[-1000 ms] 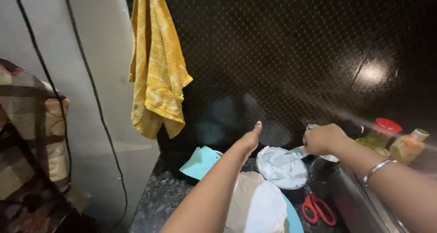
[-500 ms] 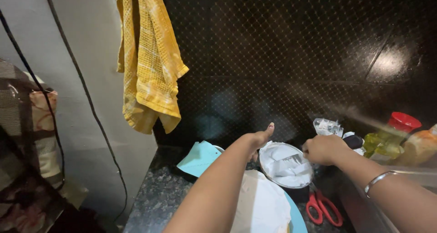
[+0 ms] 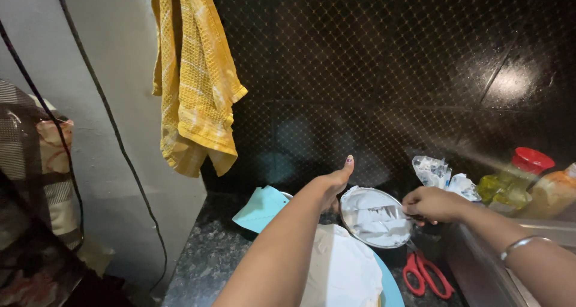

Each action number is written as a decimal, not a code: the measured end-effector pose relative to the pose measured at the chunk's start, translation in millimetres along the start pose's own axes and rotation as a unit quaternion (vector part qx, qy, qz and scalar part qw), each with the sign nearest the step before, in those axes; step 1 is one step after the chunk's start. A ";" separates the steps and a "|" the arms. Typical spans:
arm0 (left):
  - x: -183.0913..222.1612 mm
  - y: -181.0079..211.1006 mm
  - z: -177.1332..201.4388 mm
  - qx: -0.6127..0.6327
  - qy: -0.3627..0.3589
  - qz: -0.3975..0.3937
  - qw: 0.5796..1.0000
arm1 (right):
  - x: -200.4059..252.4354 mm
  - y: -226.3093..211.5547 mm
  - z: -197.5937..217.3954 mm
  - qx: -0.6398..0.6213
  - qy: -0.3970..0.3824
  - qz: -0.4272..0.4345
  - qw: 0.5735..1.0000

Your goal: Apply frosting to the layers and exterior of a small cake using a spatula and piping bag.

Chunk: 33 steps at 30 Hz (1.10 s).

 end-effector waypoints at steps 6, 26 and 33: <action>21.1 3.1 34.3 0.049 0.113 -0.063 0.990 | 10.0 35.0 11.0 -0.251 -0.086 0.016 0.964; 163.1 -203.0 42.2 0.435 0.290 -0.104 0.846 | 262.5 -272.8 80.9 0.411 0.135 0.195 0.880; 186.7 -199.1 14.2 0.613 0.166 -0.154 0.757 | 299.0 -349.4 22.2 0.543 0.249 0.395 0.698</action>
Point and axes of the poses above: each hand's wrist, its own x-axis away from the middle knuckle, its own z-axis out of the back of the hand, y = z × x, the point moved 4 cm from there along -x, towards the middle knuckle, and after that the axes turned 7 degrees about -z, right-handed, at the moved point
